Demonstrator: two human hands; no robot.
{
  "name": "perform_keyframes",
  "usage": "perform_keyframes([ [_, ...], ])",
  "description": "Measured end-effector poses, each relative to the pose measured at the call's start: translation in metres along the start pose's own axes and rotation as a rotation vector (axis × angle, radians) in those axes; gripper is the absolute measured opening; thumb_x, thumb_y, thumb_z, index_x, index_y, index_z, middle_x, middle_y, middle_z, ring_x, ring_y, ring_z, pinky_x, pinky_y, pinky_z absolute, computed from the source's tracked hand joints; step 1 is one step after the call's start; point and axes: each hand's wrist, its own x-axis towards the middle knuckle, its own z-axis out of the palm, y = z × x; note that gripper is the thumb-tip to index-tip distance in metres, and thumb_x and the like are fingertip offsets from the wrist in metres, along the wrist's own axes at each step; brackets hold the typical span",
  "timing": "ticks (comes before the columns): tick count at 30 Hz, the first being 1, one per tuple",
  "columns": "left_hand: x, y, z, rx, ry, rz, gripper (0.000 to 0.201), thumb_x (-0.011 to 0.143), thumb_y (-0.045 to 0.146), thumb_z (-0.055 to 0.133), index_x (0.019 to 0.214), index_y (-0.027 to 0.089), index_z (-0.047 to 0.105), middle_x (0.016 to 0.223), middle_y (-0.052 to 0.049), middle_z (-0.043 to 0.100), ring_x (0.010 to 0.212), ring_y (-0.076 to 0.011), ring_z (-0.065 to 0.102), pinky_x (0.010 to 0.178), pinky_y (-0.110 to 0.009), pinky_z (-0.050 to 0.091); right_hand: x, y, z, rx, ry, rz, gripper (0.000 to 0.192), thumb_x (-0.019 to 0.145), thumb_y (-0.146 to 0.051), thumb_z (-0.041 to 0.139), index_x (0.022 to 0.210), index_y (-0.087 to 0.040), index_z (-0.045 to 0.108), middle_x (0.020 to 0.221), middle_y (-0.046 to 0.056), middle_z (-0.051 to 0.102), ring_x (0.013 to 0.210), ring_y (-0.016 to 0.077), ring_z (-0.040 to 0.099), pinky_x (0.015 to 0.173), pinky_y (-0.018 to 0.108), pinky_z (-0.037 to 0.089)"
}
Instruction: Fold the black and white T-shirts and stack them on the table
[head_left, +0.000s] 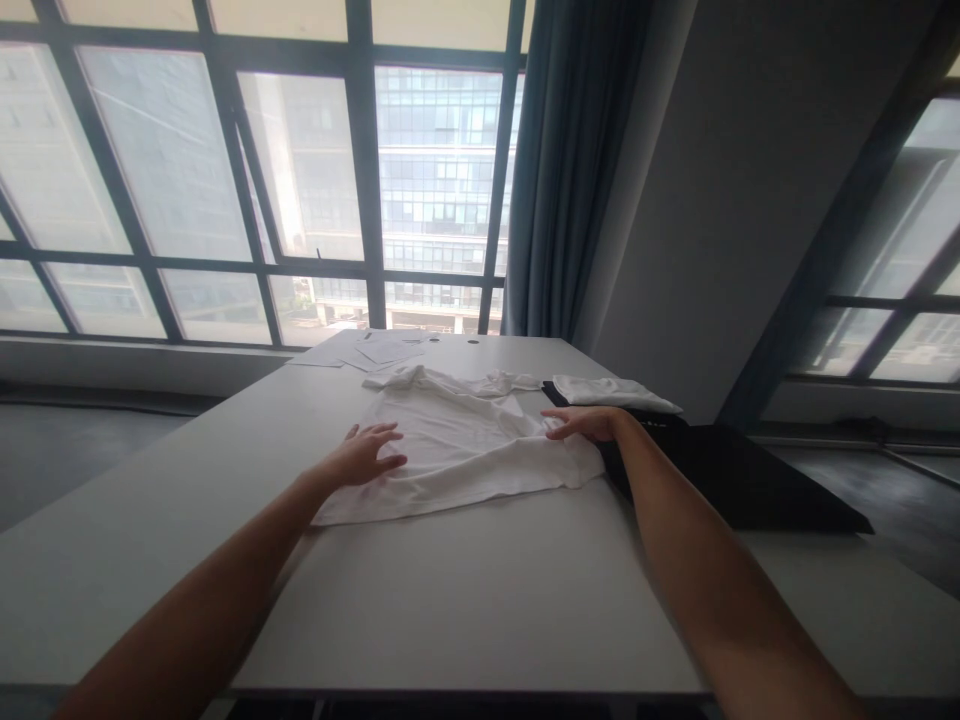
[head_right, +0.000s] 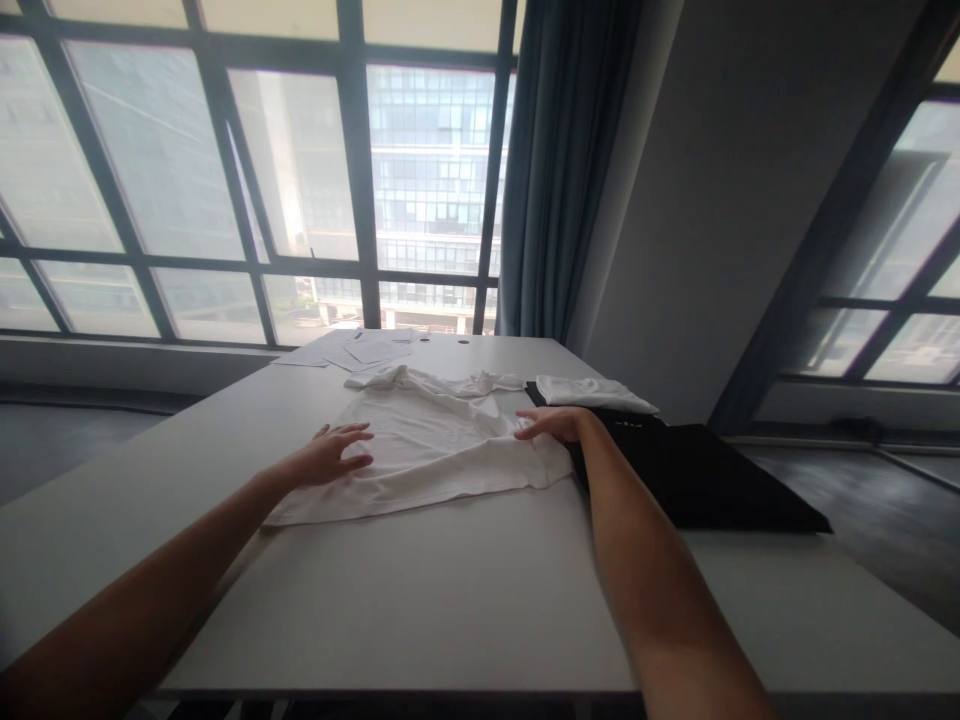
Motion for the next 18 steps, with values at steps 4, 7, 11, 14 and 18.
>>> perform_keyframes([
  [4, 0.005, 0.021, 0.012, -0.088, -0.089, 0.127, 0.084, 0.08, 0.076, 0.047, 0.143, 0.022, 0.048, 0.158, -0.01, 0.031, 0.145, -0.0299, 0.029, 0.119, -0.046, 0.018, -0.029, -0.017, -0.003, 0.068, -0.172, -0.101, 0.073, 0.064, -0.017, 0.077, 0.134, -0.021, 0.058, 0.111, 0.01, 0.07, 0.093, 0.0257, 0.069, 0.079, 0.032, 0.054],
  [7, 0.006, 0.023, 0.016, -0.088, -0.185, 0.116, 0.092, 0.074, 0.078, 0.054, 0.148, 0.023, 0.041, 0.16, -0.011, 0.026, 0.148, -0.0318, 0.02, 0.12, -0.049, 0.012, -0.042, -0.019, -0.015, 0.028, 0.016, -0.218, 0.06, 0.073, -0.024, 0.069, 0.132, -0.017, 0.059, 0.111, 0.011, 0.07, 0.09, 0.026, 0.069, 0.076, 0.032, 0.054],
  [11, 0.005, 0.022, 0.007, -0.075, -0.303, 0.06, 0.112, 0.065, 0.08, 0.061, 0.155, 0.023, 0.026, 0.162, -0.014, 0.012, 0.149, -0.0344, 0.011, 0.119, -0.053, 0.01, -0.03, -0.002, -0.031, 0.07, 0.278, -0.359, 0.049, 0.089, -0.039, 0.051, 0.129, -0.014, 0.06, 0.106, 0.014, 0.07, 0.085, 0.025, 0.068, 0.072, 0.031, 0.053],
  [14, 0.002, 0.023, 0.0, -0.057, -0.38, 0.04, 0.122, 0.061, 0.081, 0.064, 0.157, 0.021, 0.018, 0.163, -0.015, 0.004, 0.15, -0.0341, 0.005, 0.119, -0.053, 0.008, -0.006, 0.013, -0.035, -0.051, 0.425, -0.297, 0.051, 0.093, -0.051, 0.042, 0.114, -0.012, 0.067, 0.087, 0.012, 0.071, 0.07, 0.0215, 0.065, 0.065, 0.029, 0.051],
  [18, -0.003, 0.023, -0.005, -0.029, -0.412, 0.027, 0.124, 0.058, 0.081, 0.066, 0.157, 0.022, 0.018, 0.163, -0.014, 0.001, 0.15, -0.0348, 0.001, 0.119, -0.054, 0.008, 0.022, 0.025, -0.028, -0.304, 0.519, -0.16, 0.041, 0.091, -0.049, 0.053, 0.09, -0.011, 0.069, 0.066, 0.008, 0.067, 0.053, 0.0158, 0.059, 0.054, 0.024, 0.045],
])
